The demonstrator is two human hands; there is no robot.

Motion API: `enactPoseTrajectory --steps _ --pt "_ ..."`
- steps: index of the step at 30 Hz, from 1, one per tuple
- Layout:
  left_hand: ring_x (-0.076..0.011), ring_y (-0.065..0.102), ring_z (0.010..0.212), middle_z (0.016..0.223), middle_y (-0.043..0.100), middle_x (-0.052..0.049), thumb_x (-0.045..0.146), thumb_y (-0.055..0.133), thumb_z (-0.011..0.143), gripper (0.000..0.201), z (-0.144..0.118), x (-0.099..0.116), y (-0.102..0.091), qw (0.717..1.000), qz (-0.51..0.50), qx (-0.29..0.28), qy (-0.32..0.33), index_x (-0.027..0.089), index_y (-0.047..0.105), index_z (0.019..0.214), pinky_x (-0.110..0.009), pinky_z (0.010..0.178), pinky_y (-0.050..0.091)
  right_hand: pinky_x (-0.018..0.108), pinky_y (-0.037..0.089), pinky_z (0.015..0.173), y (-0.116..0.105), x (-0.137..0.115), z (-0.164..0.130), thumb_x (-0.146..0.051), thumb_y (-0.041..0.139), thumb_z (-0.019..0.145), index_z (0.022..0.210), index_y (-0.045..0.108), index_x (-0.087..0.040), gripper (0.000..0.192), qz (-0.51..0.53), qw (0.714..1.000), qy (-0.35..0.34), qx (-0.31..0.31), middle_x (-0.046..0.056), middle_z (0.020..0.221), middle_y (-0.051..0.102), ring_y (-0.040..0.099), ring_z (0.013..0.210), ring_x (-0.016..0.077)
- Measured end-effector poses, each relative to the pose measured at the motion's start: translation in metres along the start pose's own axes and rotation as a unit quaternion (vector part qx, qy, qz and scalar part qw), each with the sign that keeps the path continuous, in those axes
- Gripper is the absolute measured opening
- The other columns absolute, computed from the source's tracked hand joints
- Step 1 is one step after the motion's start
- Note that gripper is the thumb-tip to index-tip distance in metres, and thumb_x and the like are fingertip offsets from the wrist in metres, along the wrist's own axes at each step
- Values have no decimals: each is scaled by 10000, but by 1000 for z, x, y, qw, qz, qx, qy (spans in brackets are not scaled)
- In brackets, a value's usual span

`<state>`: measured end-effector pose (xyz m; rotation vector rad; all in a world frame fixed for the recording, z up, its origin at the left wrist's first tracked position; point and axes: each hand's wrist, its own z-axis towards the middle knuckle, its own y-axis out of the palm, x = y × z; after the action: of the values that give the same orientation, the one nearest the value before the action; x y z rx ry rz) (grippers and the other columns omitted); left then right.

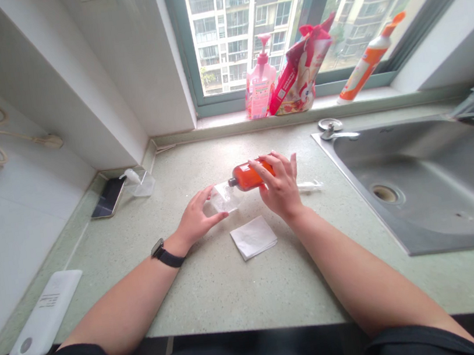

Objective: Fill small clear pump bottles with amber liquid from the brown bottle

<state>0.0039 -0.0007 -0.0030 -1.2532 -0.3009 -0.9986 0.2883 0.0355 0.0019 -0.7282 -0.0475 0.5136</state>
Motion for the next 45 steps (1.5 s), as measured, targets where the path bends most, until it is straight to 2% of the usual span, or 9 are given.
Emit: enactPoseTrajectory --steps 28,45 --pt "-359 664 1326 1458 672 -139 653 812 898 847 0 -3 3 1000 -6 6 10 283 490 1588 -599 1151 523 783 203 1303 0 0 0 -21 643 822 1653 375 -475 984 -1 1000 -9 3 61 1477 588 493 1467 382" --pt "-355 663 1322 1456 669 -142 650 811 899 855 0 -2 2 1000 -2 -2 6 268 485 1591 -593 1153 521 784 202 1300 -1 1 0 -32 644 822 1650 379 -470 974 -4 1000 -6 -4 63 1483 586 490 1474 384"
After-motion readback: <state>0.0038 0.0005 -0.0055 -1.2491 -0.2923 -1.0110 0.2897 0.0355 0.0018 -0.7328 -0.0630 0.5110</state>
